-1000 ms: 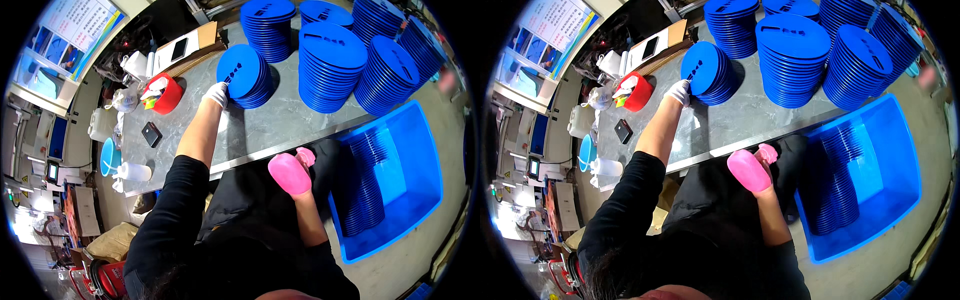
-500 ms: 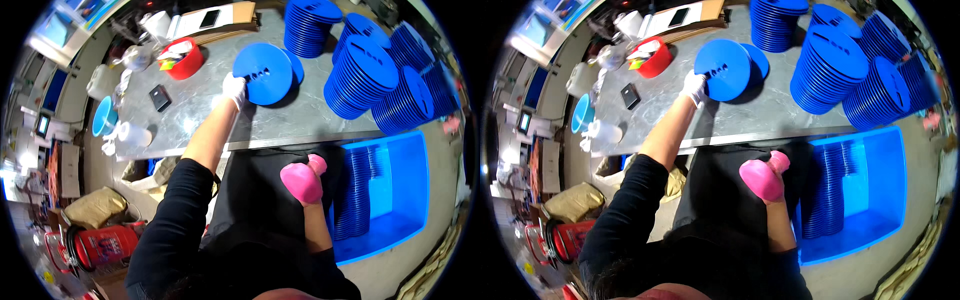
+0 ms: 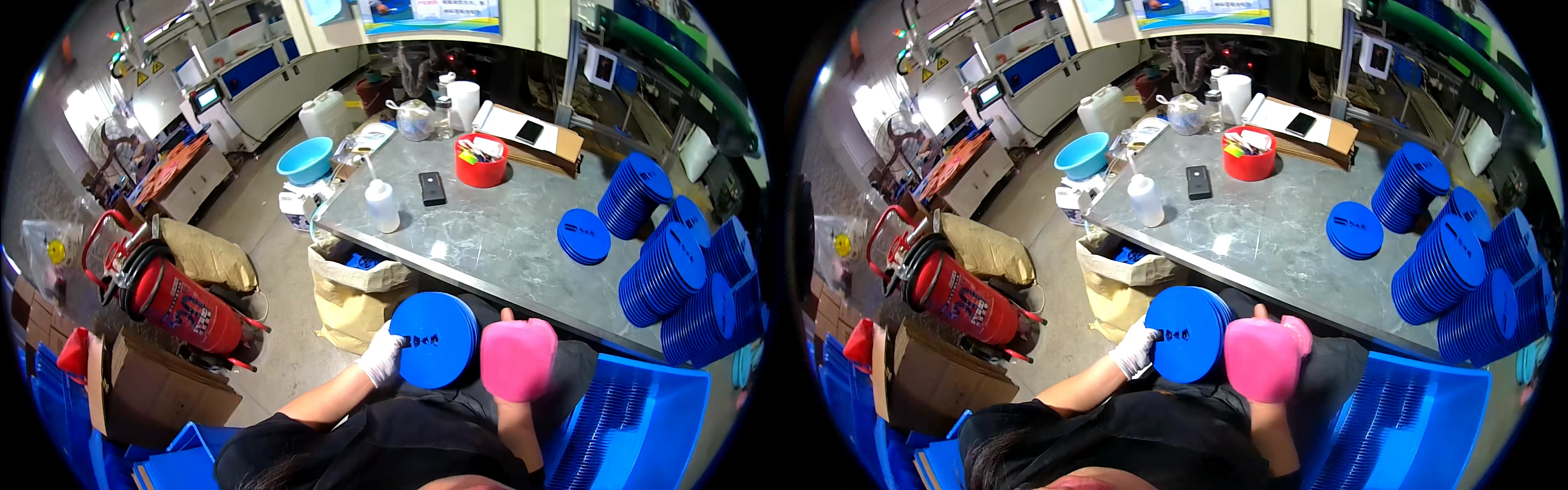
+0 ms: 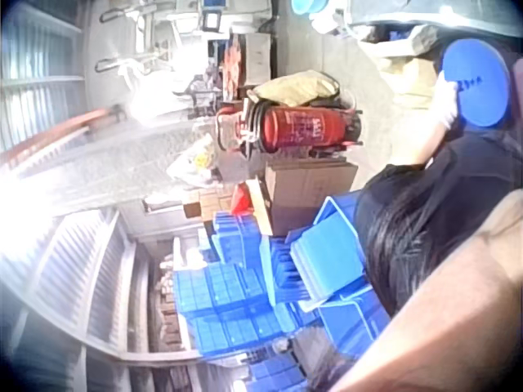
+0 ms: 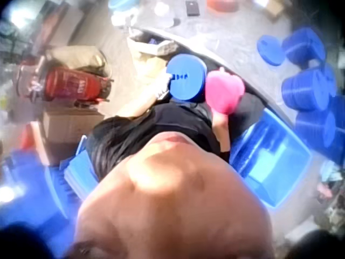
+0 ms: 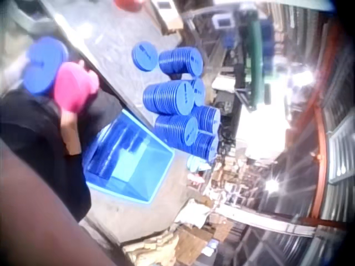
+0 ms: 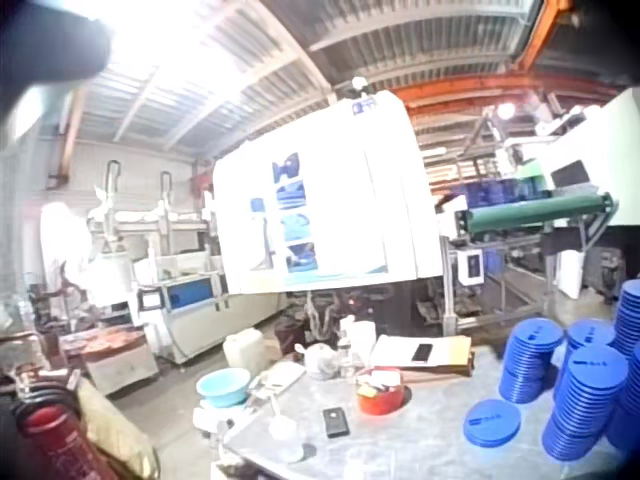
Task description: The person picks up blue plastic spools from a table and stacks them into a cardboard box. They handle the spools one by one, placing them into the box until it is full. Finally, they wipe a blue spool with a pink cloth.
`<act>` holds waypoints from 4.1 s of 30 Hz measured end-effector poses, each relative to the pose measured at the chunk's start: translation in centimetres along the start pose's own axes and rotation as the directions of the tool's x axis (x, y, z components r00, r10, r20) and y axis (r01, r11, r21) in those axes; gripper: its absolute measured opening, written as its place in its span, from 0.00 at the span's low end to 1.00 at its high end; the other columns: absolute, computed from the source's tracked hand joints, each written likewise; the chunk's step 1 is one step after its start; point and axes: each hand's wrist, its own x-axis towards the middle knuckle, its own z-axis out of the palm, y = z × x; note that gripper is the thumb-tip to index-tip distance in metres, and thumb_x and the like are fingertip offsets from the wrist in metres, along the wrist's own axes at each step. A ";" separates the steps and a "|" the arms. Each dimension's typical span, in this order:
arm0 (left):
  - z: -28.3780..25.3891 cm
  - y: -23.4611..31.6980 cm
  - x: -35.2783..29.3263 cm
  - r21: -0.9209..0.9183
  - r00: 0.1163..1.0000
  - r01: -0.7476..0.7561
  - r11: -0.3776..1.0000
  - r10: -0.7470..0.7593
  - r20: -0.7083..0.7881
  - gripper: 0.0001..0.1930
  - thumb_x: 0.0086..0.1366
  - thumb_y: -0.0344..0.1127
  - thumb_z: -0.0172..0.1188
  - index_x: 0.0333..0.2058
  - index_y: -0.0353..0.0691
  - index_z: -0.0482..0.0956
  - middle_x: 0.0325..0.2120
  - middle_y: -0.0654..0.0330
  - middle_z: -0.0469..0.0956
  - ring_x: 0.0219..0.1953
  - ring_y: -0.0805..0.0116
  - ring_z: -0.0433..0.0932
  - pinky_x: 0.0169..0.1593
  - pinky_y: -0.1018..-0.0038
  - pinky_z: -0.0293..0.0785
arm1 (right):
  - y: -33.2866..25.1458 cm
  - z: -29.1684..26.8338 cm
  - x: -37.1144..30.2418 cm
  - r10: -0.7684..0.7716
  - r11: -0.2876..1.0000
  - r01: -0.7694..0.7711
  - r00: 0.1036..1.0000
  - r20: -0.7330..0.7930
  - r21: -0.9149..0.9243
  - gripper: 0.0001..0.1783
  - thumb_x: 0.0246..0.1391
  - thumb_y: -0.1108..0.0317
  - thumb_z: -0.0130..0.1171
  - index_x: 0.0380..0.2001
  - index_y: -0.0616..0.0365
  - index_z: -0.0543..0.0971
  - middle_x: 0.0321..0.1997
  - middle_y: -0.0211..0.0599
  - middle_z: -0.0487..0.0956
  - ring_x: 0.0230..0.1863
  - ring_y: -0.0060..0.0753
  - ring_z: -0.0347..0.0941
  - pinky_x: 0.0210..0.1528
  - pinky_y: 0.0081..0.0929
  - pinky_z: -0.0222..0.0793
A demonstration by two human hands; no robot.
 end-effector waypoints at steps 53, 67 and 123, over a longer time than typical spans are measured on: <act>1.1 3.0 2.1 -0.203 0.944 -0.115 0.972 0.171 0.282 0.49 0.52 0.26 0.66 0.67 0.45 0.43 0.55 0.57 0.66 0.46 0.69 0.74 0.58 0.68 0.68 | -4.2 -4.1 4.6 -0.390 0.401 0.341 0.903 0.179 -0.850 0.29 0.62 0.47 0.43 0.63 0.45 0.61 0.63 0.25 0.65 0.65 0.28 0.58 0.69 0.37 0.47; 0.8 4.5 1.7 -0.210 0.945 -0.191 0.959 0.238 0.226 0.47 0.55 0.25 0.65 0.67 0.42 0.44 0.55 0.53 0.66 0.45 0.67 0.74 0.56 0.70 0.70 | -6.9 -2.2 0.9 -0.451 0.575 0.264 0.892 -0.030 -0.775 0.29 0.63 0.46 0.39 0.64 0.39 0.59 0.64 0.23 0.64 0.60 0.31 0.63 0.60 0.42 0.57; 0.1 4.0 1.5 -0.221 0.945 -0.218 0.951 0.262 0.197 0.45 0.54 0.25 0.65 0.66 0.39 0.47 0.55 0.54 0.65 0.47 0.66 0.73 0.58 0.68 0.68 | -8.3 -1.7 0.7 -0.624 -0.232 0.162 0.731 0.275 -0.959 0.05 0.58 0.69 0.48 0.38 0.50 0.71 0.37 0.30 0.72 0.38 0.26 0.70 0.43 0.22 0.66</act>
